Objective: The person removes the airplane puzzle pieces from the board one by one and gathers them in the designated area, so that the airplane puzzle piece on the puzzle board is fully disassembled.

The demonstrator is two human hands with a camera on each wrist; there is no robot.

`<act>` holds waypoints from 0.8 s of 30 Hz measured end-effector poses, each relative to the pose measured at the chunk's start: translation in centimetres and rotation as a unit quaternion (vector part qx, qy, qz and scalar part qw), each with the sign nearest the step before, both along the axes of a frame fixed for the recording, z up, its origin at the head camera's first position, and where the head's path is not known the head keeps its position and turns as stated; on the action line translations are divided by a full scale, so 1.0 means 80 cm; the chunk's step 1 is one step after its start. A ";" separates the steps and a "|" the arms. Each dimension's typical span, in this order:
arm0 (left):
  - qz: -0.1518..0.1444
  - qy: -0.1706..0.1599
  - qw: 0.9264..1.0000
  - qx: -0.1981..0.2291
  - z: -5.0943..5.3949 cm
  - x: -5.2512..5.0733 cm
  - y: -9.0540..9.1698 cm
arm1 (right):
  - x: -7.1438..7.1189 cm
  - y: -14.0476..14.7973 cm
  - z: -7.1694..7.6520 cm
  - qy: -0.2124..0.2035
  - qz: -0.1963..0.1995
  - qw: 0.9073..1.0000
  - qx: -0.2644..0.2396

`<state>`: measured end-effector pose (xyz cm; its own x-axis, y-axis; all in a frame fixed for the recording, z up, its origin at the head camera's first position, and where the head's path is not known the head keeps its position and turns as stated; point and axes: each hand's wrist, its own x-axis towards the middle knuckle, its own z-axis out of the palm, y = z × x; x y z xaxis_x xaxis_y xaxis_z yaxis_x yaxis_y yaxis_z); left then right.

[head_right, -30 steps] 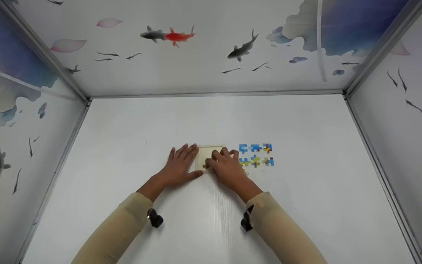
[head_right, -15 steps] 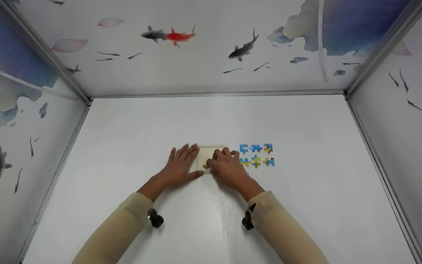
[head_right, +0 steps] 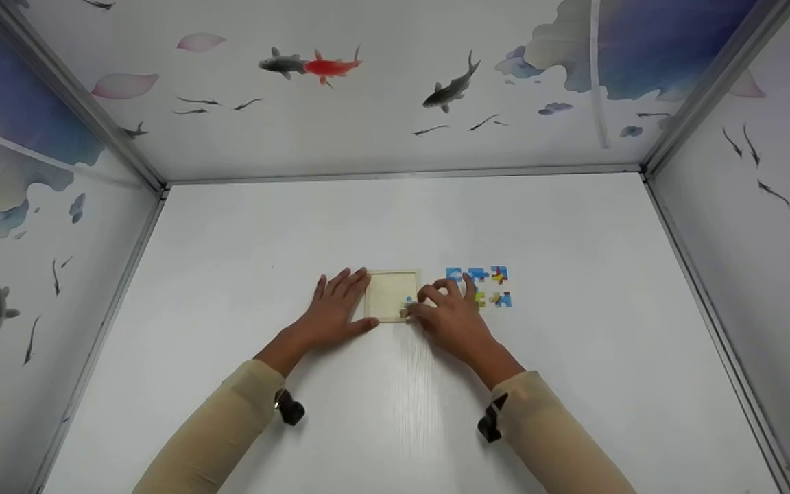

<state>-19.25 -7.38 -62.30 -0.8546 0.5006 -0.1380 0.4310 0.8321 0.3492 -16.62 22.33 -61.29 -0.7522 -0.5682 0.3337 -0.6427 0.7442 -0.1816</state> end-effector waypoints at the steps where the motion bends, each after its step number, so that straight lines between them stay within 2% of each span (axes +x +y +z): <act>1: 0.001 -0.001 1.000 -0.001 -0.001 0.000 0.000 | 0.003 0.006 -0.001 -0.003 -0.006 1.000 0.000; 14: 0.003 -0.002 1.000 0.010 0.000 0.000 0.001 | 0.039 0.091 -0.008 -0.011 -0.057 0.997 -0.050; 19: 0.003 -0.005 1.000 0.014 0.004 0.003 0.001 | 0.050 0.114 -0.007 -0.008 -0.066 0.996 -0.057; 24: 0.003 -0.003 1.000 0.008 0.001 0.003 0.002 | 0.055 0.127 -0.010 -0.018 -0.074 0.996 -0.052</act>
<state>-19.01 -7.21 -62.19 -0.8573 0.4966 -0.1355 0.4231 0.8297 0.3642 -12.20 32.49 -62.10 -0.8374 -0.4146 0.3560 -0.5196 0.8061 -0.2832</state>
